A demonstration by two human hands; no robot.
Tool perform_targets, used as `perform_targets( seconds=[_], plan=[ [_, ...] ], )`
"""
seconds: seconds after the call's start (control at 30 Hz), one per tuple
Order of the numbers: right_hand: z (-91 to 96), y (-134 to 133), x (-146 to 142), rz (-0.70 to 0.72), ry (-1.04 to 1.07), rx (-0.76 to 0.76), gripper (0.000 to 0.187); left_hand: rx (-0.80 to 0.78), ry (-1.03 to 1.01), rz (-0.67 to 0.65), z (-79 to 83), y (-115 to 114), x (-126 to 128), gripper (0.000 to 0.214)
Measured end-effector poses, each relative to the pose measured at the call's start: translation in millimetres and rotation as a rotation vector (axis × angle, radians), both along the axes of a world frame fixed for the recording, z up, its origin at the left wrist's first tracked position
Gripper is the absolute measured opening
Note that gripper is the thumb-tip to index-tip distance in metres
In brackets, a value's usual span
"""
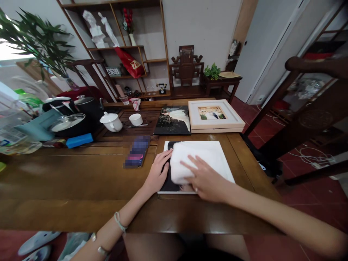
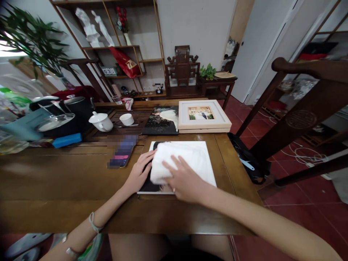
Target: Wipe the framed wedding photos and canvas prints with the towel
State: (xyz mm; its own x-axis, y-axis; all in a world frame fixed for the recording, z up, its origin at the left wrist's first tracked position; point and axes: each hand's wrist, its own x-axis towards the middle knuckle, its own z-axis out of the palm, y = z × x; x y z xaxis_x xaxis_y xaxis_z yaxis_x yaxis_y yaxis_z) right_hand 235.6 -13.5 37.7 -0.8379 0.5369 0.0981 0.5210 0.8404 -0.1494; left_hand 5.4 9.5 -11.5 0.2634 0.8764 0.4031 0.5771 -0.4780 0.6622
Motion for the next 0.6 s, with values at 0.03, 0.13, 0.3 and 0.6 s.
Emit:
perform_targets(
  seconds=[0.03, 0.13, 0.3, 0.6],
  plan=[
    [-0.3, -16, 2, 0.051, 0.015, -0.026, 0.041, 0.0, -0.001, -0.008, -0.1, 0, 0, 0.041],
    [1.2, -47, 9, 0.197, 0.028, -0.088, 0.026, -0.002, -0.012, -0.024, 0.0, 0, -1, 0.041],
    [-0.9, 3, 31, 0.125, 0.11, -0.101, 0.045, 0.0, -0.006, -0.021, -1.0, 0, -1, 0.041],
    [-7.3, 75, 70, -0.294, 0.165, 0.001, 0.049, 0.002, -0.008, -0.008, -0.5, 1, 0, 0.04]
  ],
)
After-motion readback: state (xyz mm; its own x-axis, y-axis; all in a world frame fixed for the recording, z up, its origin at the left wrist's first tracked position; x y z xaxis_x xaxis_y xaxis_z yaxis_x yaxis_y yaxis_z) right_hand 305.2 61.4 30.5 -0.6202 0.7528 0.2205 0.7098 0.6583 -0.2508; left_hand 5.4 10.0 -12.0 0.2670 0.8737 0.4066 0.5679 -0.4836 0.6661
